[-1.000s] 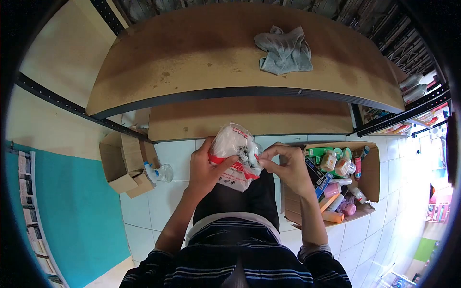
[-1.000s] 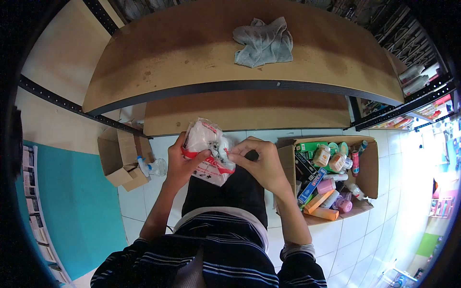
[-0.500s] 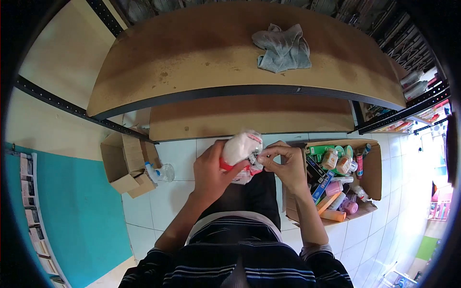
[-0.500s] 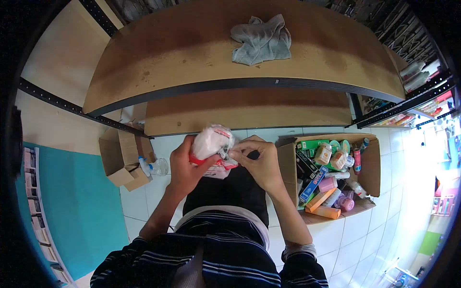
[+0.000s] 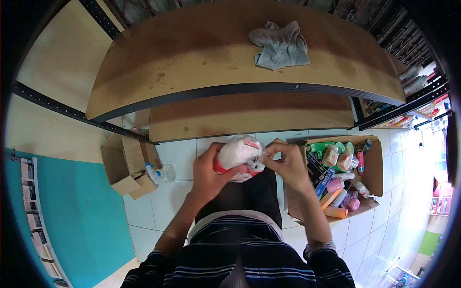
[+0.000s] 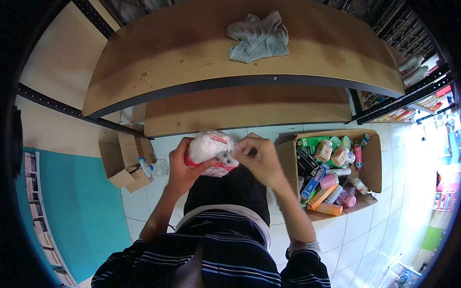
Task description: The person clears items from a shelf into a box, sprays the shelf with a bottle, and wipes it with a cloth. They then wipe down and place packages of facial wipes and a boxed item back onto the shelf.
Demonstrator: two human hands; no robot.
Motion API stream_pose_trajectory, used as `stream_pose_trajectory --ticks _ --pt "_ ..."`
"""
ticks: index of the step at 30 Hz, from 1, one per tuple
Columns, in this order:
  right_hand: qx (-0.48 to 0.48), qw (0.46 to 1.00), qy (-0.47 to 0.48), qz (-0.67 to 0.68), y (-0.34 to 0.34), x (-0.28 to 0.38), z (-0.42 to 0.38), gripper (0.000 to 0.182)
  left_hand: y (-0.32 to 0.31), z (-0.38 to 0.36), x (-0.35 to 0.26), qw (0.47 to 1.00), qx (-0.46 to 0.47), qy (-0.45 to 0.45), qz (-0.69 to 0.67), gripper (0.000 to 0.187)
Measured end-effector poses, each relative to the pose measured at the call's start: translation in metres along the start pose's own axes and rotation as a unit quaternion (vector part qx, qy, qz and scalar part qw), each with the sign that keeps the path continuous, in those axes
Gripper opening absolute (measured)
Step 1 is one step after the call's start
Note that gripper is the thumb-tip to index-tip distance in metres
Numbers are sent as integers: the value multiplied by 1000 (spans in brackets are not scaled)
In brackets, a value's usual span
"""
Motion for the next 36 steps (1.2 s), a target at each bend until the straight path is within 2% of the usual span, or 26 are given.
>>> stream_pose_trajectory --ticks 1,3,4,7,8,10,11,13,15,17,20,22,23,24,25,26,27,28,29,31,32,33,35,36 --pt "0 1000 -1 1 10 1 -2 10 7 -1 7 1000 0 1 0 42" --pt "93 995 -43 18 31 -1 -8 7 17 -2 25 995 44 13 -83 48" --pt "136 990 -43 10 37 -3 -8 7 21 -2 18 993 82 35 -76 51" --pt "174 983 -58 -20 41 5 -11 12 21 -1 20 989 121 32 -84 50" --pt "174 983 -58 -20 41 5 -11 12 20 -2 22 988 121 33 -84 50" --pt "147 980 -99 94 41 2 -10 17 14 -2 27 976 100 24 -190 49" --pt "148 980 -99 93 38 3 -10 17 12 -2 28 976 99 24 -191 49" --pt "57 973 -80 211 23 8 -7 20 11 -1 29 955 37 77 -284 48" --pt "42 966 -80 241 11 12 -7 14 14 0 27 956 28 94 -277 48" --pt "41 984 -5 171 6 -1 -2 12 15 2 29 956 19 108 -272 48" --pt "-5 987 32 155 10 6 12 9 10 0 36 945 59 68 -314 51" --pt "-71 994 56 68 21 13 26 9 5 -4 34 870 144 112 -459 55" --pt "-121 985 116 47 30 29 38 11 6 -3 31 871 141 107 -458 55" --pt "-170 970 174 26 42 49 52 13 7 -3 27 844 138 133 -502 56" --pt "-210 960 173 -72 57 64 69 19 6 -3 24 812 136 158 -545 58" --pt "-250 938 170 -169 75 74 87 26 5 -4 24 803 114 182 -556 57" --pt "-248 905 190 -287 89 75 114 37 5 -4 28 805 111 177 -555 57" --pt "-246 858 207 -402 97 70 138 49 4 -4 33 778 113 169 -595 56" --pt "-248 855 214 -403 96 63 154 49 4 -3 36 749 116 161 -633 55" --pt "-209 821 -50 -530 89 50 186 64 2 -7 37 753 81 142 -638 52" --pt "-180 830 -80 -523 92 52 198 65 3 -6 38 751 45 130 -646 49" --pt "-180 829 -73 -525 93 51 205 65 5 -3 40 753 41 123 -645 49" --pt "-173 843 -24 -509 94 43 206 51 6 -9 43 738 -12 148 -659 44" --pt "-170 843 -22 -510 95 38 204 51 8 -9 48 715 22 112 -690 43"
Point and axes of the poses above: each hand's wrist, its own z-axis towards the middle knuckle, its own y-axis out of the back of the hand, x = y × z, the point moved 1 cm from there along z, towards the middle knuckle, and after that the axes turned 12 degrees about x, right-handed, at the moved point
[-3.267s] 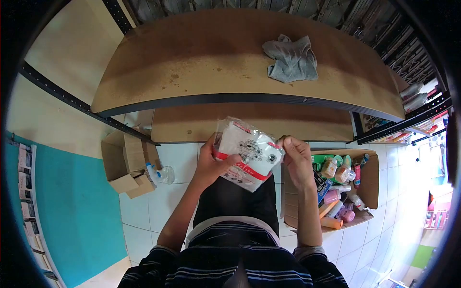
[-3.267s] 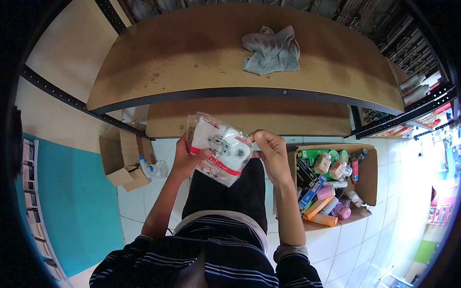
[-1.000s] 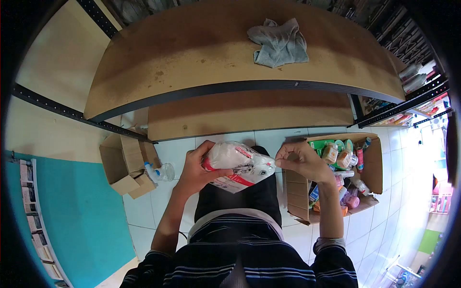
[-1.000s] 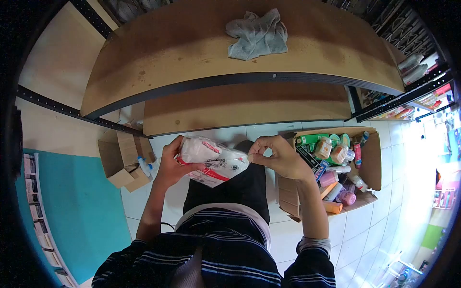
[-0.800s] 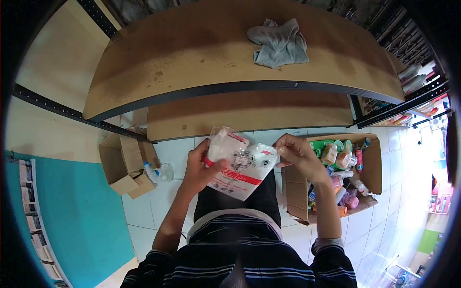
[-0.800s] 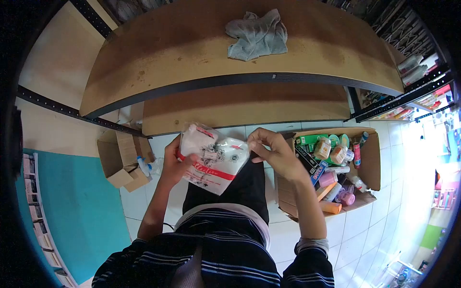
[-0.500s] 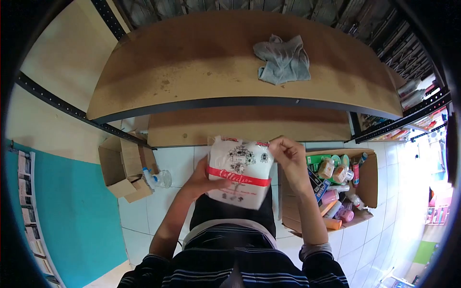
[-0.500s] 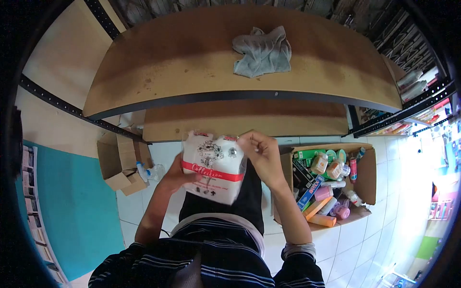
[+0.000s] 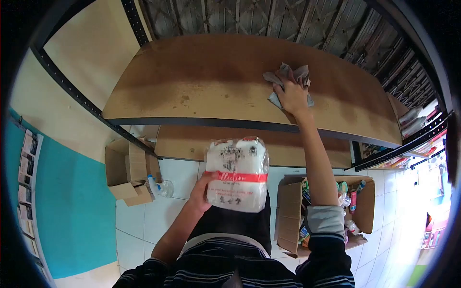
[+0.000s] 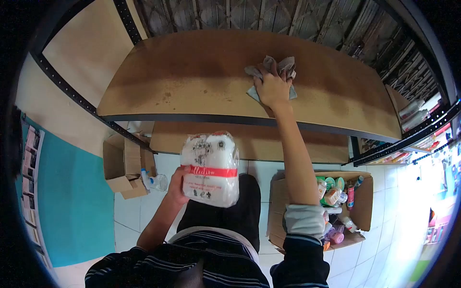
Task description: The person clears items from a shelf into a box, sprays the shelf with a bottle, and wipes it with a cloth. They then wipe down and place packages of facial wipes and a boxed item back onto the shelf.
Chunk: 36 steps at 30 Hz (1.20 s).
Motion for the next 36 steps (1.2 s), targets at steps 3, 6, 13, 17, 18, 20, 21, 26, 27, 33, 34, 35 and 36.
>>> stream_pose_trajectory --ticks 3,6,13,17,18,20,21,26,27,33,34,35,36 --pt "-74 985 149 41 0 -7 -18 39 -8 2 -6 999 -18 -7 -49 41" --pt "-64 974 186 117 13 3 -51 33 -20 2 -14 996 -9 -19 -82 39" --pt "-116 772 30 625 32 -14 -112 24 -34 -8 -25 995 15 -67 -76 49" --pt "-183 814 72 547 51 62 -182 35 -56 2 -16 986 -24 -151 59 51" --pt "-195 903 165 346 40 76 -199 38 -62 4 -11 977 -36 -181 107 51" --pt "-54 936 261 231 22 109 -226 52 -68 4 4 964 -73 -206 151 51" --pt "-104 942 267 177 8 120 -235 57 -66 4 7 955 -81 -227 171 50" --pt "-102 933 254 235 15 113 -216 55 -66 -2 7 945 -36 -219 238 47" --pt "-104 933 254 235 16 111 -209 55 -70 -1 6 937 -34 -218 270 47" --pt "-96 936 252 228 12 110 -214 51 -64 -4 -6 927 -47 -210 308 50" --pt "-115 929 254 244 10 110 -217 44 -47 0 -10 921 -61 -244 297 57" --pt "-121 914 257 289 6 106 -218 36 -40 -2 -26 913 -78 -259 305 57" --pt "-124 899 258 331 1 98 -218 29 -34 -1 -49 898 -81 -283 328 61"
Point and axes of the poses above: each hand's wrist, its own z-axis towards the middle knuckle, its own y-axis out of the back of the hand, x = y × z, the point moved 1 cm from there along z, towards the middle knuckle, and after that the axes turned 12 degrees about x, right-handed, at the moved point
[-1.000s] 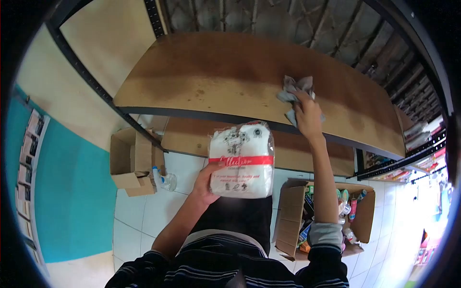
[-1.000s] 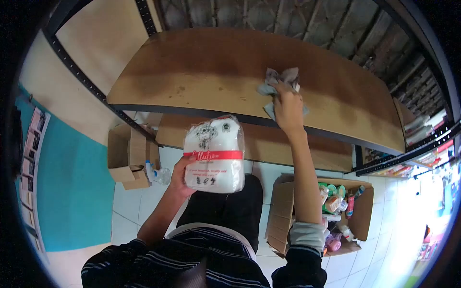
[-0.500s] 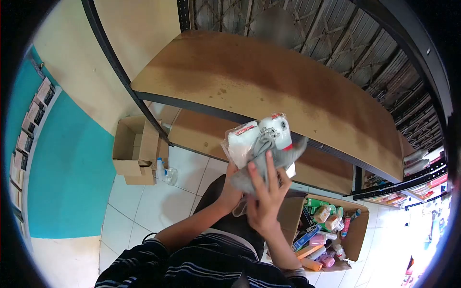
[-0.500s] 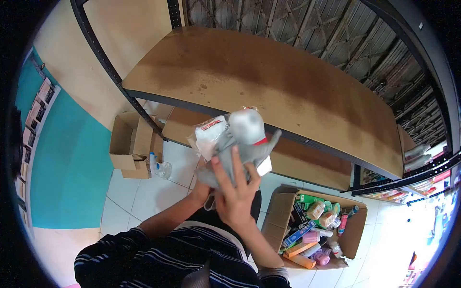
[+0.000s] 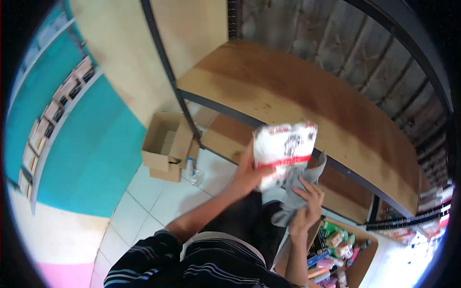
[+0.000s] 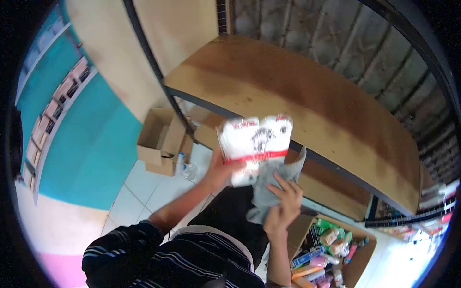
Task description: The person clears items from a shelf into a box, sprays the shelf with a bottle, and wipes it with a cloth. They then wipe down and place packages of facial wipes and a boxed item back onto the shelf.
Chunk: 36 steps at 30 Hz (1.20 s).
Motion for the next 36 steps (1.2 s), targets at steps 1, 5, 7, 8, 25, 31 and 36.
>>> stream_pose_trajectory --ticks 1,5,7,8,25,31,36 --pt "-34 988 -54 138 -4 -18 -11 22 16 14 -13 999 -3 -26 24 65" --pt "-21 837 -175 518 1 -53 -27 22 107 80 -73 997 12 -19 -71 61" --pt "-158 912 -258 278 -14 -32 4 25 143 110 -92 992 63 38 -107 45" --pt "-33 942 -219 253 -10 -17 35 32 153 124 -91 985 101 27 -138 43" --pt "192 964 -146 -111 -101 -7 186 49 59 158 -168 543 186 -219 790 80" --pt "146 977 -150 -36 -89 -19 175 52 53 215 -148 417 405 -80 810 25" --pt "135 980 -130 66 -87 -24 171 37 100 227 -164 352 402 -4 845 27"
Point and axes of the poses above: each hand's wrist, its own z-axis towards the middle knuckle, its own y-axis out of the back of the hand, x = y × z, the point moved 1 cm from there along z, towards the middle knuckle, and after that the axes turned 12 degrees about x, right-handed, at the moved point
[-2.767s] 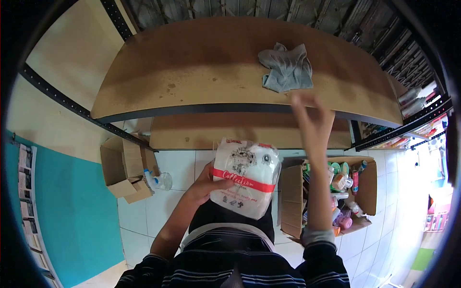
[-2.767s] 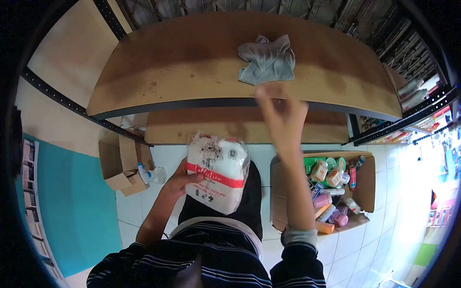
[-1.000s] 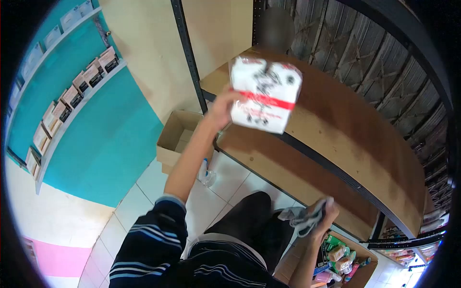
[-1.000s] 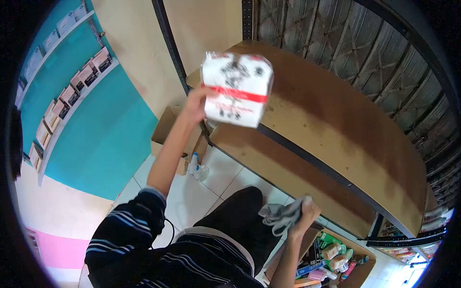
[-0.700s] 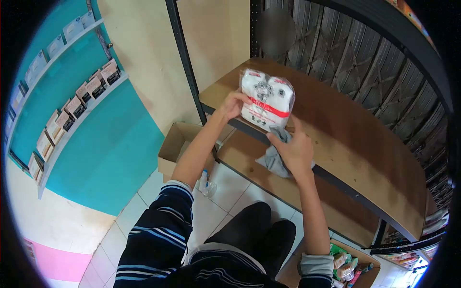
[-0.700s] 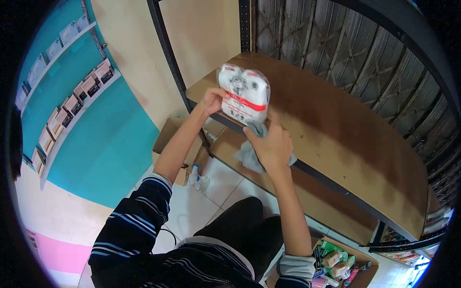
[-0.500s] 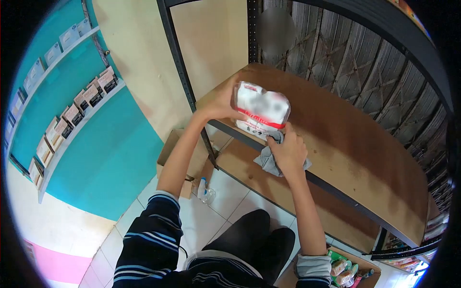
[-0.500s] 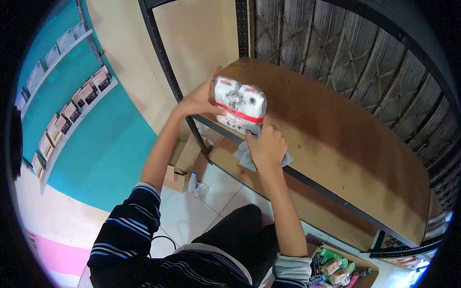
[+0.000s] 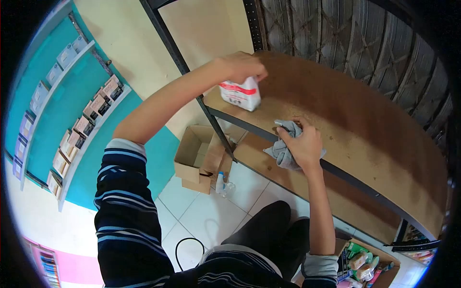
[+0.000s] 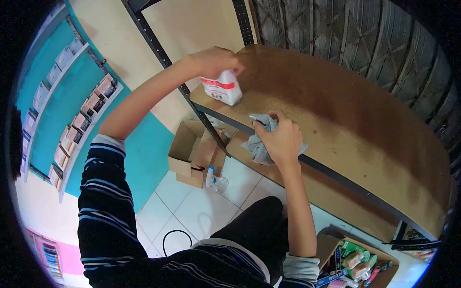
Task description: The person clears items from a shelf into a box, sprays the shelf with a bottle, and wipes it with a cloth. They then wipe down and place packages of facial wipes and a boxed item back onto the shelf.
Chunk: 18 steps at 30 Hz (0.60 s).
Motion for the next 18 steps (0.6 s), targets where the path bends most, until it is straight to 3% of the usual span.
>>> stream_pose_trajectory --ticks 8,18 --pt "1 1000 -10 -14 -1 -2 0 37 -23 -17 27 974 184 133 4 43" --pt "-8 1000 -8 -12 -1 -2 -2 34 -25 -33 27 963 200 182 9 48"
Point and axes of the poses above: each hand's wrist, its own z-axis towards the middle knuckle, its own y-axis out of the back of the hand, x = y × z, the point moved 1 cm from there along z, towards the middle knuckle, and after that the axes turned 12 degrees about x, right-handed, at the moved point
